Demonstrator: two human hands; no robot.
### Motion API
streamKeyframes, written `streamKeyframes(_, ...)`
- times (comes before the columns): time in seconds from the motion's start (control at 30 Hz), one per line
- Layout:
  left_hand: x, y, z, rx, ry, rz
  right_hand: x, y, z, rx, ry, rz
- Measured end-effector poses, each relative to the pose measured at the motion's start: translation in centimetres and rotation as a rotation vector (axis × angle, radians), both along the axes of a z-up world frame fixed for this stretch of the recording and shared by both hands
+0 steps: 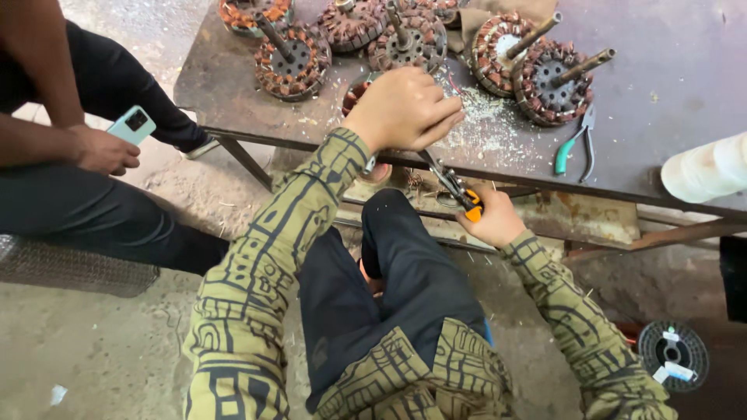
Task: The person uses pliers and wire cutters to remove copper windings from stator cores on a workbench. They repeatedly cut and pull wires from the slots, placing the cores back on the table after each adjustment.
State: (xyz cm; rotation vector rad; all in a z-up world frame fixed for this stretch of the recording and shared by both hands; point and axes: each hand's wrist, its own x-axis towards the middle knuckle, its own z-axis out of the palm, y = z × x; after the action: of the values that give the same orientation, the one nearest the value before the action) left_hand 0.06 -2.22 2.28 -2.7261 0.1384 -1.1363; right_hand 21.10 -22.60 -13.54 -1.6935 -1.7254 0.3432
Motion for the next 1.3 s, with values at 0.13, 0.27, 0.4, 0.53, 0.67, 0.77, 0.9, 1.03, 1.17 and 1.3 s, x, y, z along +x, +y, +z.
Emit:
streamKeyframes(0.13,-0.3,-1.1,0.0,0.149,-0.199,0.18,-0.9,-0.8,-2.2,-0.229,-0.059,-0.119)
streamKeyframes(0.27,-0.6,-1.6,-0.2,-0.204,-0.532,0.609,-0.2,0.0,-1.5,-0.223,-0.025,-0.098)
streamKeyframes(0.4,-0.7,-0.5,-1.1,-0.373,-0.323,0.426,0.3,-0.4,-0.5,-0.307,0.002,0.006)
streamKeyframes(0.53,1.0,1.5,-1.2,-0.31,-0.226,0.299,0.9,-0.1,1.0,-0.282,0.006,0.063)
streamKeyframes(0.67,3.6,2.3,-1.6,-0.225,-0.07,0.269,1.2,-0.9,1.8,-0.496,-0.028,-0.122)
streamKeyframes(0.77,4.2,2.6,-1.9,-0.199,-0.028,0.28,0.1,-1.5,1.4,-0.488,-0.002,-0.103)
streamKeyframes(0.9,4.4,3.3,-2.2,-0.166,-0.047,0.241,-1.2,-0.9,-0.1,-0.324,-0.04,-0.092)
streamKeyframes(1.03,5.0,2.8,-2.8,-0.089,0.004,0.163,-3.5,-1.1,-3.5,-0.182,0.092,-0.146)
streamKeyframes(1.17,5.6,1.8,-3.4,-0.131,-0.018,0.162,-4.8,0.3,-6.5,-0.039,0.073,-0.178)
streamKeyframes(1.3,5.5,1.8,-3.1,-0.332,0.072,0.236,-5.9,1.3,-7.5,0.07,-0.016,-0.17)
